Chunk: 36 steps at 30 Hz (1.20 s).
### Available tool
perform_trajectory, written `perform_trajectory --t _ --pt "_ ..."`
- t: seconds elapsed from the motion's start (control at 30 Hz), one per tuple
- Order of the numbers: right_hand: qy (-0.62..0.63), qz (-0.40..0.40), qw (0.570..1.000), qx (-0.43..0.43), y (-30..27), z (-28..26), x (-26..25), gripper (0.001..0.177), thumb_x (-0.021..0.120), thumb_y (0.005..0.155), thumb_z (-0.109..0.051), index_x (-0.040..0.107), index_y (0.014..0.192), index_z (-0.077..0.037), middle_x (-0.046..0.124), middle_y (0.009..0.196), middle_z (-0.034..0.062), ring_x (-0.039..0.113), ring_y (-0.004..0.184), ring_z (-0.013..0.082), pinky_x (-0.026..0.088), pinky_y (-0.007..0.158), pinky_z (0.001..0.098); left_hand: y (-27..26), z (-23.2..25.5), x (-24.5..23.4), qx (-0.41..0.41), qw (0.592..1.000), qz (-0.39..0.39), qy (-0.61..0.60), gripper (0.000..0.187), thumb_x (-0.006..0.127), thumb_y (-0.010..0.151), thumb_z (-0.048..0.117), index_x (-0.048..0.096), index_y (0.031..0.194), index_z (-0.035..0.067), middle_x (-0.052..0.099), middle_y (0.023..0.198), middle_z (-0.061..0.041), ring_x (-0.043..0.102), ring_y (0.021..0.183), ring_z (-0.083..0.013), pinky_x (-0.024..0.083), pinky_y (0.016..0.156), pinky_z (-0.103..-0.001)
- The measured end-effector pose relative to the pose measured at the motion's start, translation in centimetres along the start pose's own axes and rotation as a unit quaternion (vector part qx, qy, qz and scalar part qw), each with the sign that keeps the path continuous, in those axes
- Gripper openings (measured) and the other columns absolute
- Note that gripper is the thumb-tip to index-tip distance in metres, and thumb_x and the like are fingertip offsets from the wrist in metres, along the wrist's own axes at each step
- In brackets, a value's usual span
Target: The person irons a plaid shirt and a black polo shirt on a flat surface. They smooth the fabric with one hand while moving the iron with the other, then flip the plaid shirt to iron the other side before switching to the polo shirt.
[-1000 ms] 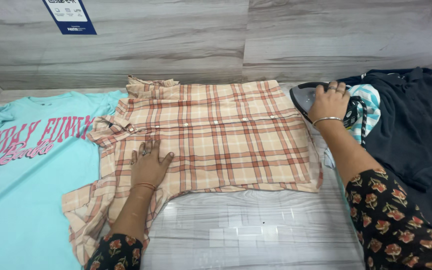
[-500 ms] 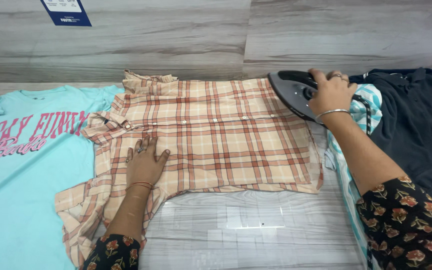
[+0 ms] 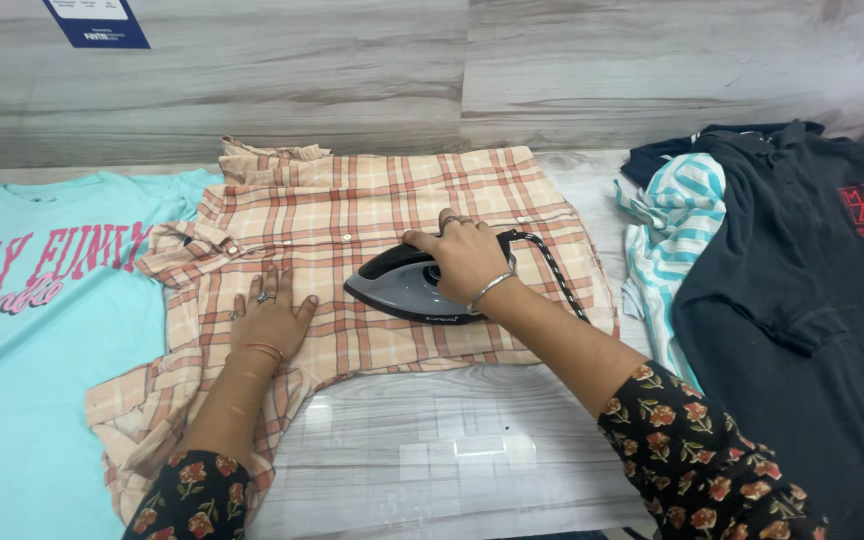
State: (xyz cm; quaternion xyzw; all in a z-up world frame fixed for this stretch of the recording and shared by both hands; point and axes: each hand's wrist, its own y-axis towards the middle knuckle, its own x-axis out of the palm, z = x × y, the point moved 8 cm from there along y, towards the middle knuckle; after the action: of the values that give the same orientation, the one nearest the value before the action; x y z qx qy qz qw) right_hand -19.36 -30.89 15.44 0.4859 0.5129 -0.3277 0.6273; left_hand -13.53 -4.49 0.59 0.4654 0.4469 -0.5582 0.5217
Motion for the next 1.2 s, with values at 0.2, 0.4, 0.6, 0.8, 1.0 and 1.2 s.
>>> perform_trajectory --t 0.2,0.4,0.6,0.8,1.0,1.2 --pt "0.008 -0.125 0.991 0.052 1.9 0.2 1.1 0.061 0.078 0.074 -0.058 0.070 0.121 -0.020 0.076 0.100 0.0109 0.071 0.097 0.0288 0.053 0.083 0.0406 2.0 5.7 -2.1 0.010 0.994 0.066 -0.083 0.059 0.038 0.102 0.040 0.051 0.150 0.009 0.057 0.153 -0.012 0.054 0.141 -0.0281 0.038 0.121 -0.044" --pt "0.021 -0.131 0.983 0.125 2.2 0.5 0.5 0.070 0.066 0.080 -0.077 0.079 0.097 -0.011 0.076 0.086 0.0131 0.074 0.085 0.0288 0.057 0.078 0.0399 -0.4 11.2 -0.7 -0.030 0.916 0.119 -0.381 0.050 0.035 0.109 0.037 0.053 0.148 0.011 0.061 0.141 -0.018 0.054 0.134 -0.0343 0.040 0.115 -0.044" --pt "0.057 -0.061 0.965 0.248 2.4 1.5 1.0 0.063 0.063 0.085 -0.070 0.078 0.091 -0.009 0.076 0.082 0.0121 0.075 0.077 0.0263 0.059 0.068 0.0384 -0.6 13.0 -1.4 0.051 0.969 0.181 -0.163 0.058 0.043 0.097 0.027 0.037 0.153 0.010 0.052 0.151 -0.013 0.045 0.142 -0.0313 0.029 0.120 -0.044" --pt "0.015 -0.165 0.984 0.060 0.7 1.1 0.6 0.064 0.065 0.077 -0.075 0.077 0.092 -0.015 0.077 0.077 0.0093 0.075 0.075 0.0270 0.058 0.071 0.0397 -1.0 11.0 -0.9 -0.047 0.927 0.109 -0.357 0.066 0.021 0.105 0.046 0.021 0.163 0.014 0.050 0.152 -0.012 0.043 0.140 -0.0336 0.032 0.119 -0.040" --pt "-0.007 -0.114 0.977 0.183 0.1 6.7 -1.1 0.072 0.065 0.076 -0.080 0.079 0.093 -0.012 0.076 0.080 0.0108 0.074 0.075 0.0279 0.058 0.072 0.0398 -0.7 12.1 -0.9 0.001 0.964 0.114 -0.239 0.065 0.017 0.105 0.048 0.033 0.157 0.012 0.047 0.154 -0.013 0.036 0.147 -0.0317 0.022 0.124 -0.040" --pt "-0.027 -0.122 0.981 0.149 -1.1 7.2 -1.2 0.071 0.066 0.074 -0.080 0.080 0.093 -0.013 0.076 0.079 0.0112 0.074 0.074 0.0280 0.059 0.069 0.0401 -0.5 13.3 -0.1 0.046 0.985 0.108 -0.128 0.060 0.022 0.106 0.046 0.043 0.151 0.011 0.039 0.160 -0.013 0.030 0.150 -0.0325 0.017 0.125 -0.044"
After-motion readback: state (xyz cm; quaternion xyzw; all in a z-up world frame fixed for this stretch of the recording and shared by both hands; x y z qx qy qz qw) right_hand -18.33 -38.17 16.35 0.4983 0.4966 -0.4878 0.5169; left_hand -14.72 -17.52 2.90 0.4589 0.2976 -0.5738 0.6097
